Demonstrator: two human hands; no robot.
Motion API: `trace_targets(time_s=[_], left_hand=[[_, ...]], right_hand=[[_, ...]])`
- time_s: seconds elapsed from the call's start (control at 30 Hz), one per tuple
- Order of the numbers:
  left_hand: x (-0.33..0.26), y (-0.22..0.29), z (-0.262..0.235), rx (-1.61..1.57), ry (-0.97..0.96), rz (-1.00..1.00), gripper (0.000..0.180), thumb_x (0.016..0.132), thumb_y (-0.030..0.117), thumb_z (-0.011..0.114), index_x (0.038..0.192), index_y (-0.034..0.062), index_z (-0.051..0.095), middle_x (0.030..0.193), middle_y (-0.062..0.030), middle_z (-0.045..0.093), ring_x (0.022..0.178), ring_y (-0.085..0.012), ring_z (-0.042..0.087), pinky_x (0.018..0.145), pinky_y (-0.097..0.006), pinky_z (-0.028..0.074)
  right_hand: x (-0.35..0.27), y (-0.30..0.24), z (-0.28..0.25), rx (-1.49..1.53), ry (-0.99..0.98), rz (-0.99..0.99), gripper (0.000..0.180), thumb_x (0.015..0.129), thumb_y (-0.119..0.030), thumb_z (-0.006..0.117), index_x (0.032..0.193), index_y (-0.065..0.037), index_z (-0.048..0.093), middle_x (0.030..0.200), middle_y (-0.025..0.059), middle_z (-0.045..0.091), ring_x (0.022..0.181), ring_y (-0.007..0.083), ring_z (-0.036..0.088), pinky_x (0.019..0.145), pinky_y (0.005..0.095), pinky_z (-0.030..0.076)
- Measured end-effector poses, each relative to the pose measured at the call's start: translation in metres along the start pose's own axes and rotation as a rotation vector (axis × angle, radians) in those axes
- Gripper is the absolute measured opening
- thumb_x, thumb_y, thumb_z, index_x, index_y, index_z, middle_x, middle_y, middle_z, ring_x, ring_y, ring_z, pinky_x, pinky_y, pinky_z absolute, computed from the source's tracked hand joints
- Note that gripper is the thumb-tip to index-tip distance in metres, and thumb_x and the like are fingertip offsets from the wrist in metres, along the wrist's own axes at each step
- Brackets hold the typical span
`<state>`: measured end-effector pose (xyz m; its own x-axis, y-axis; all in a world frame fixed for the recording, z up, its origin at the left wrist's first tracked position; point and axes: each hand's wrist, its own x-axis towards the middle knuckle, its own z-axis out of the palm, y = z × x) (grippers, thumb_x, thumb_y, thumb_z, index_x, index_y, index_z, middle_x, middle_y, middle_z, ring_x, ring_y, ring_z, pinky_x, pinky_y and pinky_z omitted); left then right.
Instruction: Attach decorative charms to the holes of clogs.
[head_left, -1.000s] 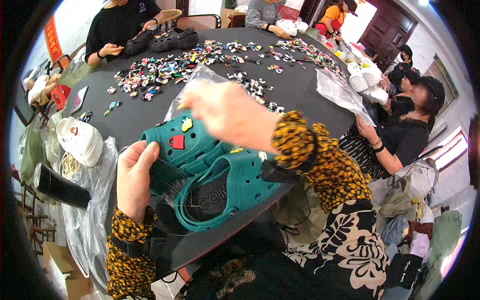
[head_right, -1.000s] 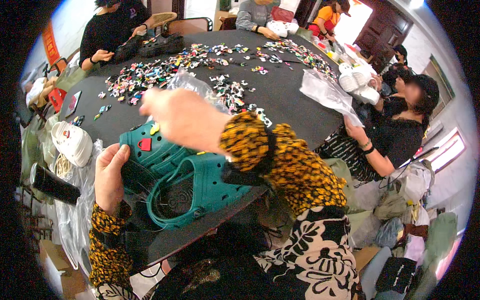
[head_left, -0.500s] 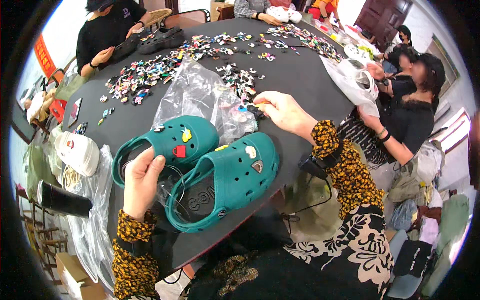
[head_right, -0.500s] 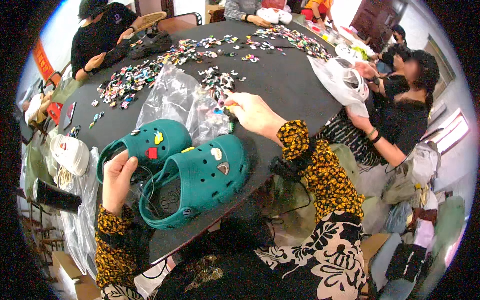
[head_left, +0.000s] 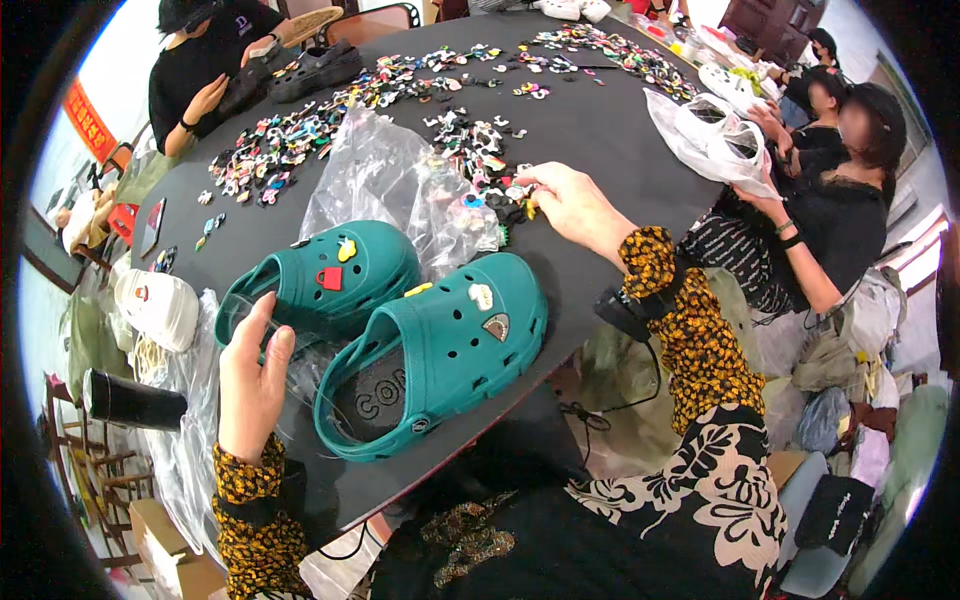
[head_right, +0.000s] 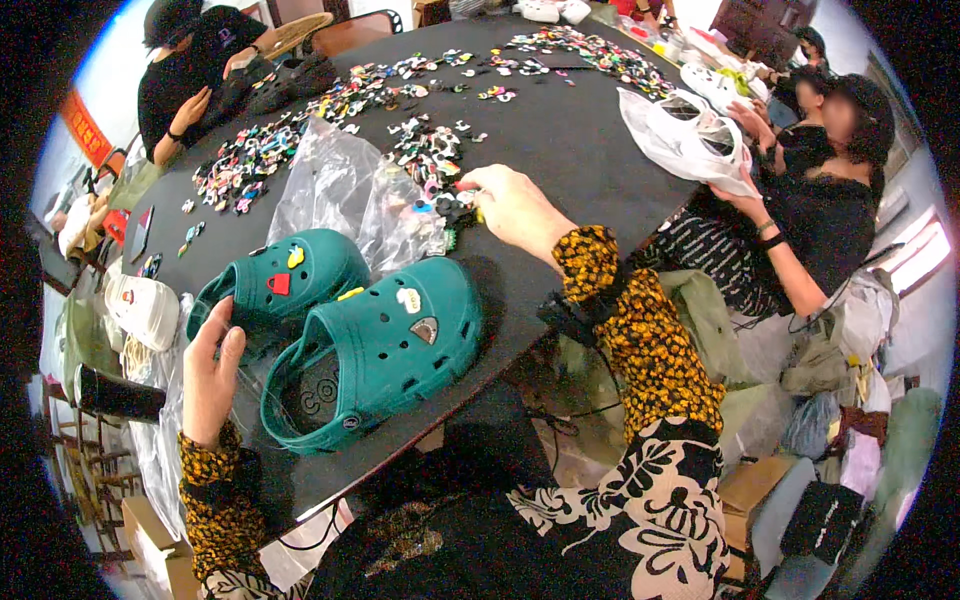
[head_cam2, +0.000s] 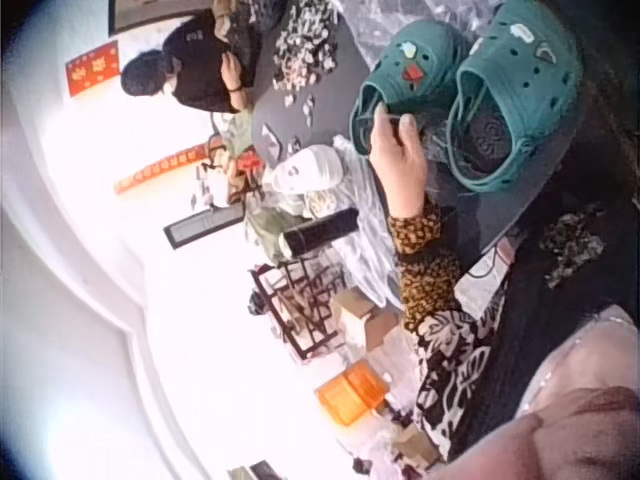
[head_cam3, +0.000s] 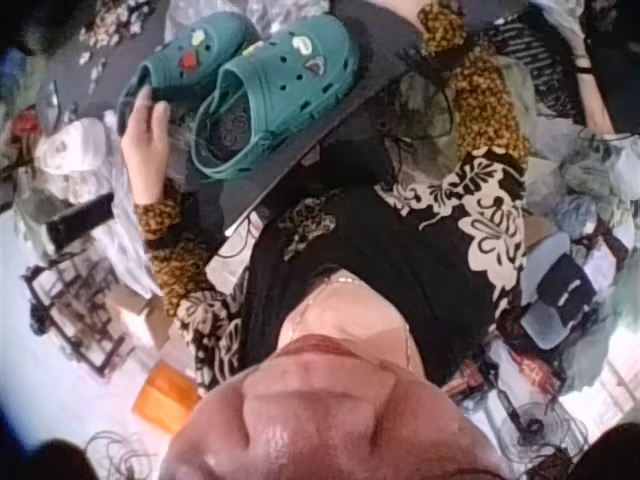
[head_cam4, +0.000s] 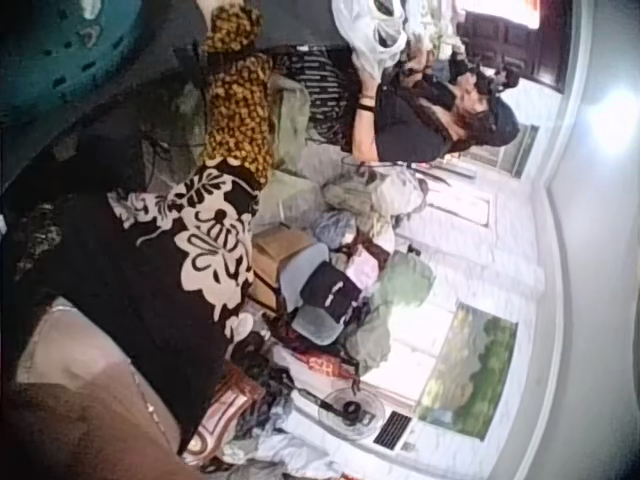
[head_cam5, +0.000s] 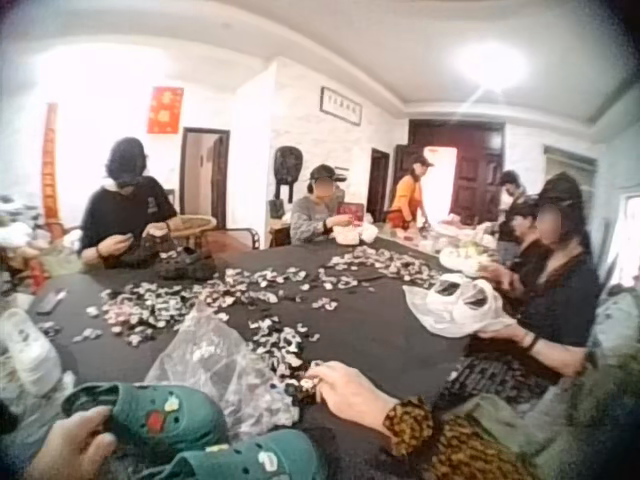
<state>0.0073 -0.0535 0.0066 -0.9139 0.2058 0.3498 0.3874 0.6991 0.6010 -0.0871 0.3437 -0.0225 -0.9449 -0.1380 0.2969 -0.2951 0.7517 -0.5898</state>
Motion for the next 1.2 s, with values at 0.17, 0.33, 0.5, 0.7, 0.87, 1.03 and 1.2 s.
trace_targets(time_s=[0.17,0.33,0.5,0.7,0.87,1.03,1.2], left_hand=[[-0.012,0.04,-0.02,0.299,0.012,0.093,0.029,0.091,0.012,0.057,0.115,-0.0052,0.057,0.107,-0.0203,0.063,0.101,-0.0288,0.062,0.087,-0.033,0.046],[-0.018,0.087,-0.012,-0.421,-0.148,-0.203,0.021,0.093,0.008,0.052,0.105,-0.0062,0.061,0.093,-0.0109,0.068,0.085,-0.015,0.064,0.076,-0.027,0.049],[-0.007,0.089,0.017,-0.403,-0.249,-0.184,0.027,0.094,0.013,0.055,0.113,-0.0068,0.056,0.098,-0.014,0.067,0.086,-0.0165,0.064,0.078,-0.028,0.05],[-0.004,0.094,0.018,-0.253,-0.452,-0.188,0.031,0.094,0.016,0.055,0.115,-0.0071,0.055,0.098,-0.0143,0.067,0.083,-0.0172,0.066,0.076,-0.029,0.051],[-0.01,0.104,0.017,0.226,-0.134,0.068,0.029,0.084,0.006,0.064,0.111,-0.0015,0.057,0.089,-0.014,0.061,0.066,-0.0287,0.061,0.064,-0.033,0.05],[-0.006,0.107,0.007,0.483,0.138,0.254,0.041,0.074,0.003,0.07,0.112,-0.0023,0.056,0.099,-0.0168,0.053,0.082,-0.0319,0.057,0.069,-0.039,0.047],[-0.01,0.108,0.011,-0.103,-0.268,0.028,0.028,0.086,0.007,0.063,0.11,-0.0062,0.056,0.088,-0.0142,0.058,0.071,-0.0196,0.06,0.064,-0.028,0.05]], right_hand=[[-0.025,-0.027,-0.013,0.146,-0.118,-0.06,0.021,0.087,-0.008,0.055,0.105,-0.003,0.065,0.1,0.0158,0.065,0.091,0.0285,0.064,0.081,0.0344,0.05],[-0.052,-0.053,-0.007,0.28,-0.163,-0.236,0.023,0.088,-0.01,0.058,0.11,-0.002,0.061,0.102,0.0154,0.063,0.097,0.0286,0.06,0.087,0.0358,0.047],[-0.068,-0.059,0.007,0.159,-0.104,-0.33,0.034,0.087,-0.016,0.061,0.118,-0.002,0.056,0.117,0.0171,0.057,0.11,0.0345,0.052,0.094,0.0402,0.043],[-0.081,-0.06,0.015,0.079,-0.053,-0.38,0.041,0.088,-0.015,0.059,0.126,0.0,0.05,0.123,0.0189,0.052,0.112,0.0353,0.049,0.096,0.0412,0.041],[-0.087,-0.066,0.02,0.048,-0.013,-0.32,0.044,0.088,-0.014,0.058,0.129,-0.002,0.048,0.125,0.0185,0.05,0.116,0.0342,0.047,0.098,0.0421,0.039],[-0.094,-0.07,0.028,0.001,0.085,-0.3,0.044,0.088,-0.013,0.058,0.129,-0.002,0.048,0.127,0.0197,0.047,0.118,0.0361,0.046,0.099,0.0442,0.037],[-0.099,-0.073,0.033,0.035,0.114,-0.259,0.045,0.087,-0.013,0.058,0.13,-0.003,0.048,0.129,0.0203,0.045,0.12,0.037,0.044,0.099,0.0447,0.036]])
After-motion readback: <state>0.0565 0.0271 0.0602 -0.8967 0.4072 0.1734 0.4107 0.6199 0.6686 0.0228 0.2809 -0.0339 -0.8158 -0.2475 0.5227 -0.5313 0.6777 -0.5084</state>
